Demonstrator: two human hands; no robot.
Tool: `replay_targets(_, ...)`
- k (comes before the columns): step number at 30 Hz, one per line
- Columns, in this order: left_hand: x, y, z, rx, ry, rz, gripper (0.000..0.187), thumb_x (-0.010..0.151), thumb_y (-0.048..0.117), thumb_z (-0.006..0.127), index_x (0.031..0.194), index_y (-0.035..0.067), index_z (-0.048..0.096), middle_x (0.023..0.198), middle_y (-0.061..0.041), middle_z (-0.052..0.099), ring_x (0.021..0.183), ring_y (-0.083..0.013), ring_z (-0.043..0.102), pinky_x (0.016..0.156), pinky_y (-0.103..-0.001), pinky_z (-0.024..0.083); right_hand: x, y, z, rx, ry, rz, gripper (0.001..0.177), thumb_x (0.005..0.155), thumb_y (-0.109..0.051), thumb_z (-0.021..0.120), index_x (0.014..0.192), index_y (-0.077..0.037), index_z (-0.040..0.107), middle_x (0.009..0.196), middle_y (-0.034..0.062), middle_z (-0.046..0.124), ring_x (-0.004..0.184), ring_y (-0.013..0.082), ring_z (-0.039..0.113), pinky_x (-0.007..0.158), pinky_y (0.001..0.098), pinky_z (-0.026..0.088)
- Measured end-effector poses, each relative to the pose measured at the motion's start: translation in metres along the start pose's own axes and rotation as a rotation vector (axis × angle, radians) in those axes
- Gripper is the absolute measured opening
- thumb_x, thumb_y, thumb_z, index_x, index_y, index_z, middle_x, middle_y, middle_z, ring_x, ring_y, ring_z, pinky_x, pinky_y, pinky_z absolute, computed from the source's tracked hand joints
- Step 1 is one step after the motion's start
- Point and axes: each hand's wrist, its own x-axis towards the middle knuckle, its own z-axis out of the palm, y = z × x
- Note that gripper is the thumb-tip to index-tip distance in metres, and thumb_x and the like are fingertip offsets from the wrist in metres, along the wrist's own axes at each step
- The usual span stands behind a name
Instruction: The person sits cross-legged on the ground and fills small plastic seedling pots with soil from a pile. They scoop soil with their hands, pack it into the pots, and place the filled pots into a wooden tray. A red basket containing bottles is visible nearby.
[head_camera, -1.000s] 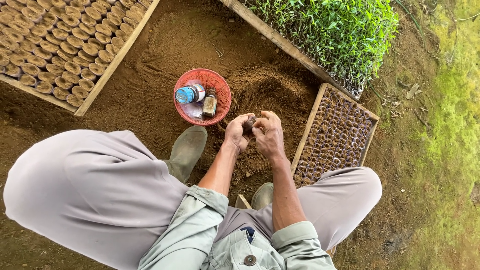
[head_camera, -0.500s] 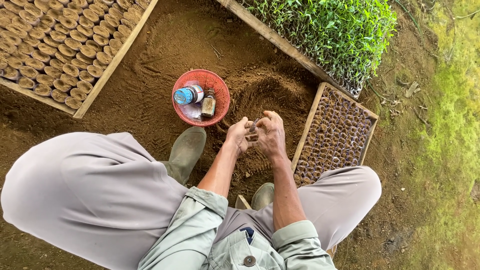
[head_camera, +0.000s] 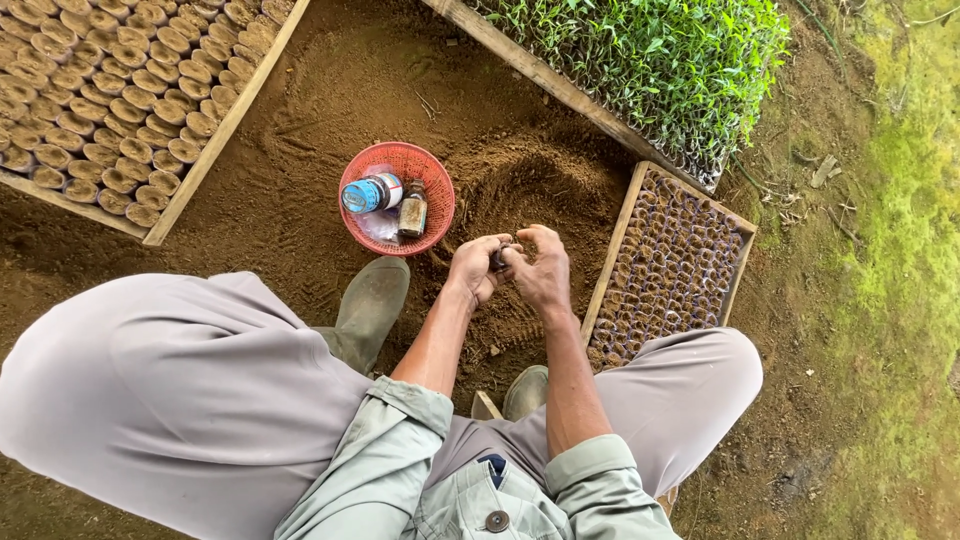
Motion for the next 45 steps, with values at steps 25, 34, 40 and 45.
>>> replay_targets(25, 0.021, 0.02, -0.032, -0.183, 0.041, 0.101, 0.024, 0.103, 0.013, 0.042, 0.118, 0.006, 0.059, 0.106, -0.026, 0.073, 0.083, -0.036, 0.077, 0.071, -0.049, 0.069, -0.03, 0.066, 0.111, 0.07, -0.165, 0.144, 0.037, 0.088, -0.013, 0.072, 0.12, 0.005, 0.07, 0.117, 0.0338, 0.069, 0.119, 0.0518, 0.061, 0.102, 0.0611, 0.049)
replay_targets(34, 0.016, 0.028, -0.023, -0.215, 0.038, 0.145, 0.023, 0.104, 0.012, 0.044, 0.116, 0.003, 0.061, 0.103, -0.027, 0.074, 0.081, -0.0377, 0.077, 0.07, -0.049, 0.068, -0.009, 0.066, 0.13, -0.368, 0.06, -0.236, 0.037, 0.096, -0.012, 0.055, 0.13, 0.002, 0.058, 0.133, 0.029, 0.053, 0.134, 0.0475, 0.048, 0.112, 0.0521, 0.042)
replay_targets(40, 0.02, 0.025, -0.019, -0.202, 0.01, 0.138, 0.023, 0.104, 0.013, 0.044, 0.115, 0.003, 0.061, 0.105, -0.029, 0.073, 0.085, -0.038, 0.077, 0.073, -0.05, 0.068, -0.061, 0.04, 0.115, -0.411, -0.175, -0.503, 0.039, 0.093, -0.017, 0.059, 0.119, 0.01, 0.068, 0.123, 0.0317, 0.065, 0.137, 0.0447, 0.045, 0.124, 0.0481, 0.026)
replay_targets(45, 0.015, 0.014, -0.011, -0.159, 0.018, 0.114, 0.021, 0.104, 0.014, 0.048, 0.114, 0.004, 0.063, 0.104, -0.027, 0.074, 0.085, -0.0383, 0.077, 0.072, -0.049, 0.068, -0.064, 0.186, 0.157, -0.638, -0.094, -0.429, 0.016, 0.096, -0.012, 0.049, 0.103, -0.016, 0.063, 0.097, 0.0034, 0.051, 0.09, 0.024, 0.058, 0.08, 0.034, 0.053)
